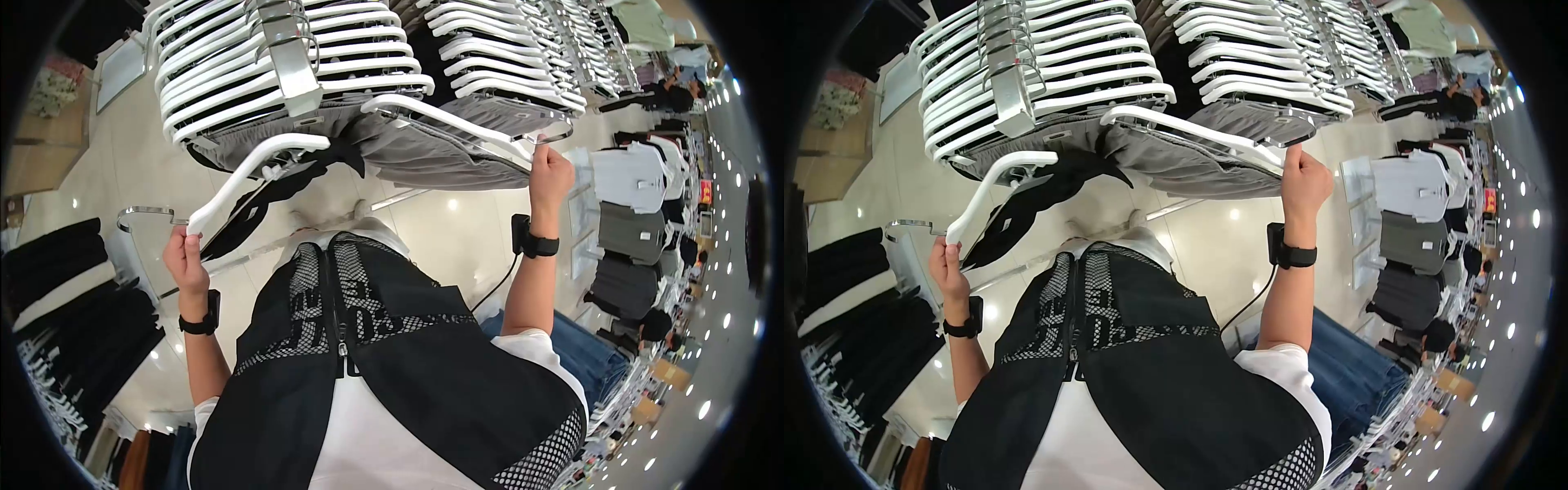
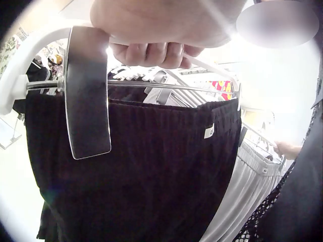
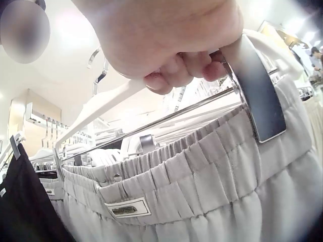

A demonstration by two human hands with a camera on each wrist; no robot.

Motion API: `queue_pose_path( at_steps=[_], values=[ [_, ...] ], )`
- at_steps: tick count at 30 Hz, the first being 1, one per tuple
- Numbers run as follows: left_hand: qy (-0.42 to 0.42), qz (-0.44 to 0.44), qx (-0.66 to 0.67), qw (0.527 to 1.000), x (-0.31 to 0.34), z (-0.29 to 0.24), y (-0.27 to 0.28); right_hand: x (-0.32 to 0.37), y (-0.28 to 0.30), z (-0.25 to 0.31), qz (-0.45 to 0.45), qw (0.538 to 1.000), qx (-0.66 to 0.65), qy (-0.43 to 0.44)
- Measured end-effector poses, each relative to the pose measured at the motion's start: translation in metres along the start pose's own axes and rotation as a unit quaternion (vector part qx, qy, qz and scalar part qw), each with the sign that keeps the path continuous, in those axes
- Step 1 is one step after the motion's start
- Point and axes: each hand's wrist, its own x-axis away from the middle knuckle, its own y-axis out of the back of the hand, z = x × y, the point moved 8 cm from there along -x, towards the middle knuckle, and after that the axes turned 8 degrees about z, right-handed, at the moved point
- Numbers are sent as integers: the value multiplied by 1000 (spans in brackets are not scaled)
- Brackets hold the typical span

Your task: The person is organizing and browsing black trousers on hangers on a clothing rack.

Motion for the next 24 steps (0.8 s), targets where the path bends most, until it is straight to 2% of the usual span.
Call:
queue_pose_path(
  at_steps=[2,4,5,8,11,16,20,23,24],
  values=[
    [-36,-1,-20,999,-4,-1,7,15,14,10,4,1000,22,4],
    [-84,-4,-44,995,-7,-2,16,26,23,6,-29,997,-12,72],
    [-146,-30,-61,987,-13,-17,16,32,29,3,-48,992,-39,109],
    [-256,40,-164,952,-22,-51,16,55,51,18,-102,976,-95,168],
    [-277,66,-191,940,-36,-66,2,68,67,18,-110,968,-89,205],
    [-270,94,-190,939,-52,-74,-7,82,68,2,-104,983,-65,135],
    [-280,60,-144,947,-60,-71,-7,78,61,-8,-82,993,-61,53],
    [-264,47,-119,956,-65,-80,-15,66,61,-13,-90,995,-14,38],
    [-245,59,-102,962,-66,-77,-17,59,60,-13,-73,996,-37,18]
  ],
)
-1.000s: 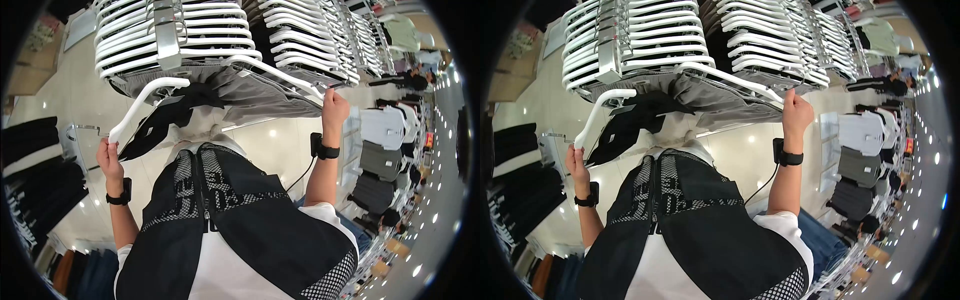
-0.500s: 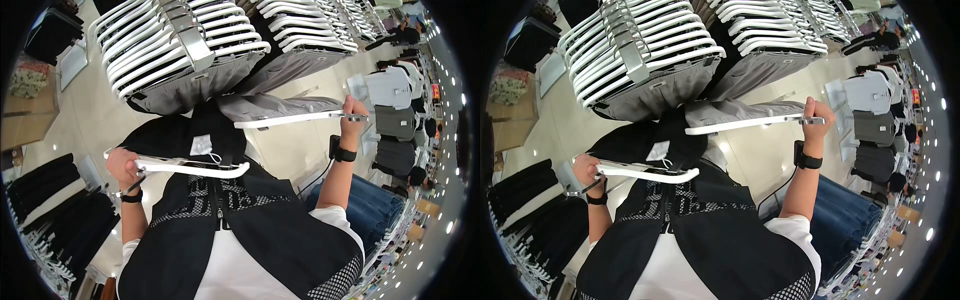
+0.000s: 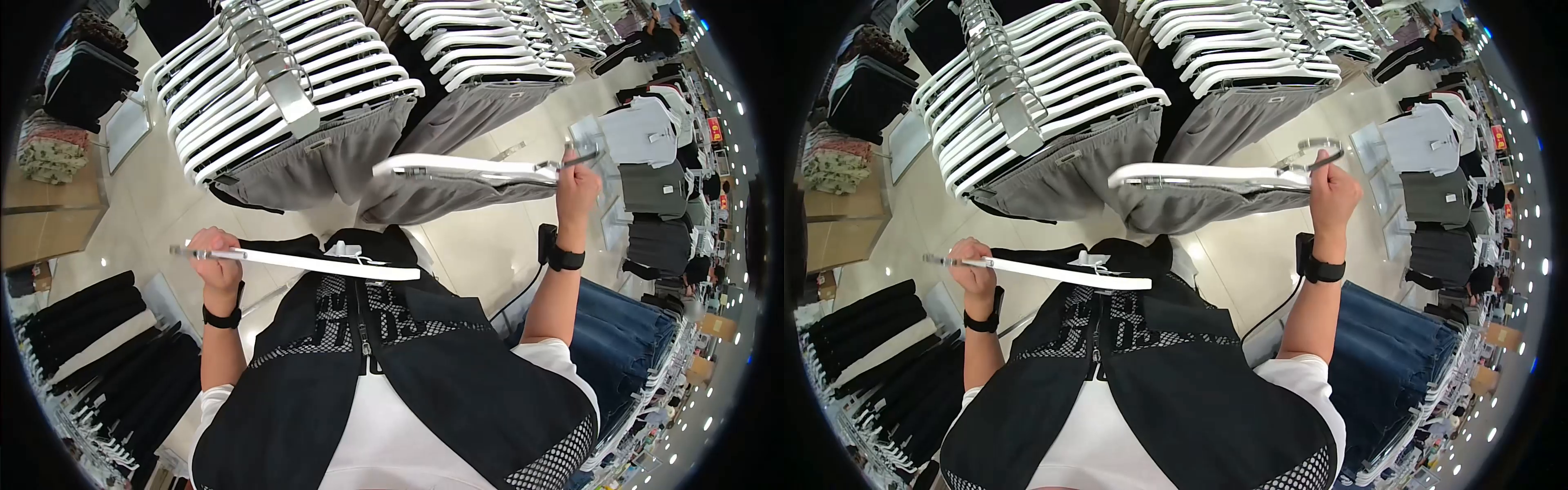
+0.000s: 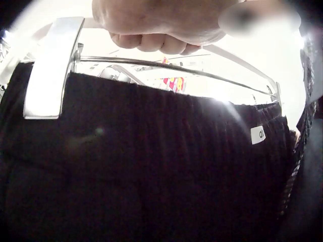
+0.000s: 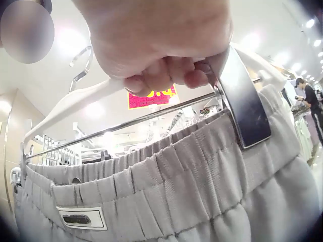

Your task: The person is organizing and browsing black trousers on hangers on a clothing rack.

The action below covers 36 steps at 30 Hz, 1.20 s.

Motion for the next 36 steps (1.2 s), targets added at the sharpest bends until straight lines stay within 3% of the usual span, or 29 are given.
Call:
queue_pose_path(
  at_steps=[3,8,12,17,19,24,26,31,36],
  values=[
    [68,22,72,995,3,16,-12,-17,-14,-2,57,996,-45,-57],
    [207,-8,158,966,15,8,-29,-42,-46,11,172,981,-89,-32],
    [210,0,154,966,9,-32,-37,-48,-80,24,290,951,-104,5],
    [197,96,144,965,-1,-80,-67,-54,-99,87,399,886,-170,163],
    [205,145,136,958,-8,-100,-82,-62,-107,103,397,874,-170,221],
    [205,116,-106,966,-7,-138,-105,-66,-121,161,377,845,-168,341],
    [188,93,-203,957,-2,-148,-113,-64,-120,180,324,828,-195,414],
    [234,30,-270,934,8,-166,-106,-56,-122,225,306,785,-245,481],
    [246,5,-282,928,20,-162,-93,-45,-145,255,343,762,-190,516]
  ],
)
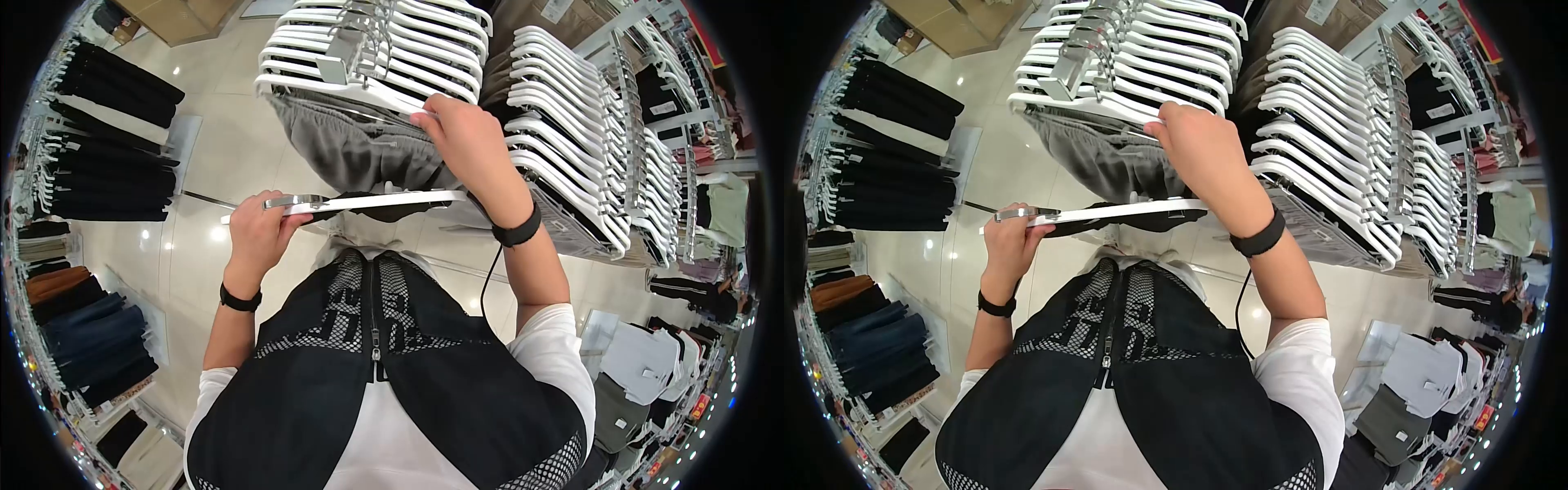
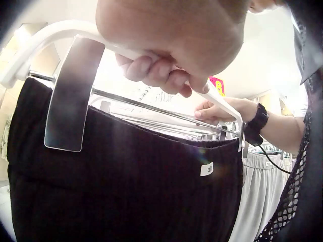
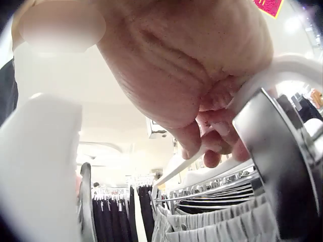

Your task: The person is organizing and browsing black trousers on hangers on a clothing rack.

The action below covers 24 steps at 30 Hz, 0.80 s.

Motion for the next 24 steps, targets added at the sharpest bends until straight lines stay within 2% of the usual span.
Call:
queue_pose_path(
  at_steps=[3,6,10,11,14,18,19,24],
  values=[
    [19,9,-6,1000,2,13,0,-6,-8,3,55,998,23,-30],
    [-12,-9,8,1000,-12,16,4,-13,-11,9,36,999,-12,8],
    [-42,-3,16,999,-34,28,10,-15,-20,11,75,997,25,-14],
    [-51,0,13,999,-38,32,10,-12,-22,8,114,993,19,-30],
    [-85,9,17,996,-51,39,11,7,3,17,5,989,-145,21],
    [-139,4,30,990,-77,34,20,35,23,30,-32,990,-131,45],
    [-155,9,38,987,-84,31,21,39,18,33,-18,993,-112,38],
    [-234,14,62,970,-118,22,21,53,14,29,-105,993,-41,-17]
  ],
)
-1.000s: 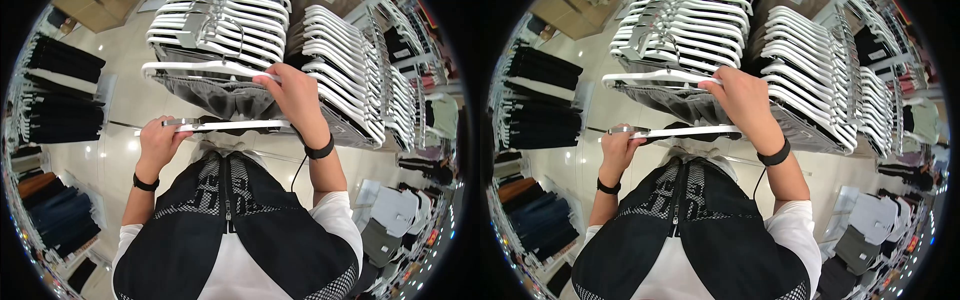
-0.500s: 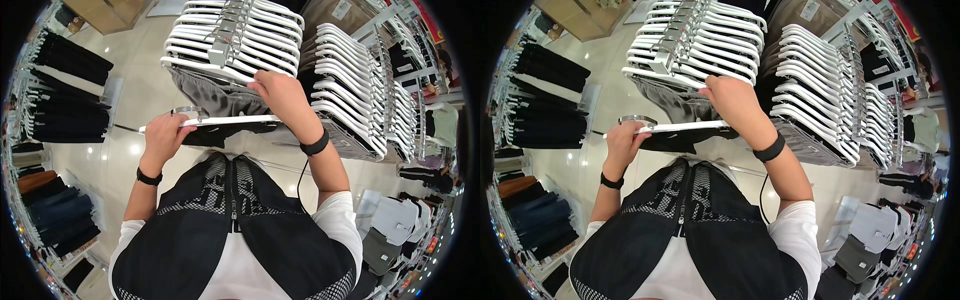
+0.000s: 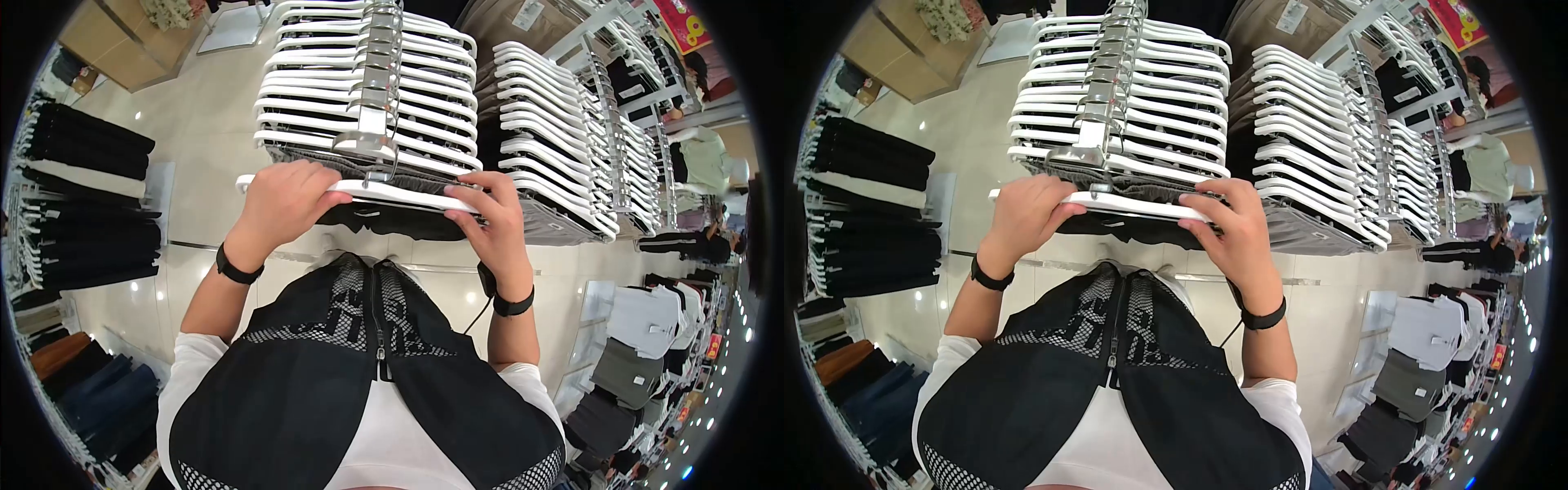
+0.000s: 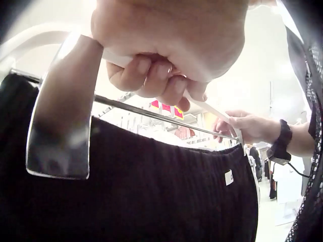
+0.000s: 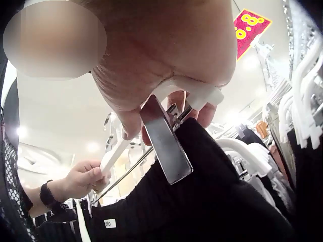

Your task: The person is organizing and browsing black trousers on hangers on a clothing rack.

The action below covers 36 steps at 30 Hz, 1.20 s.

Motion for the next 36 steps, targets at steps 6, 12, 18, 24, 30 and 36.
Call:
queue_pose_path(
  at_steps=[6,12,18,24,30,36],
  values=[
    [43,96,45,993,-10,25,-33,1,-15,-12,-32,993,72,-87],
    [-33,-55,56,996,-10,32,-16,3,-25,-14,-39,988,58,-139],
    [50,-32,-26,998,4,74,6,-11,-33,-4,-84,977,133,-142],
    [55,14,-25,998,7,87,-8,-35,-58,-10,2,966,208,-156],
    [49,-17,-17,999,11,89,-11,-34,-56,-9,-9,968,194,-161],
    [41,-54,-22,997,9,90,-12,-32,-50,-9,-25,973,159,-164]
  ],
)
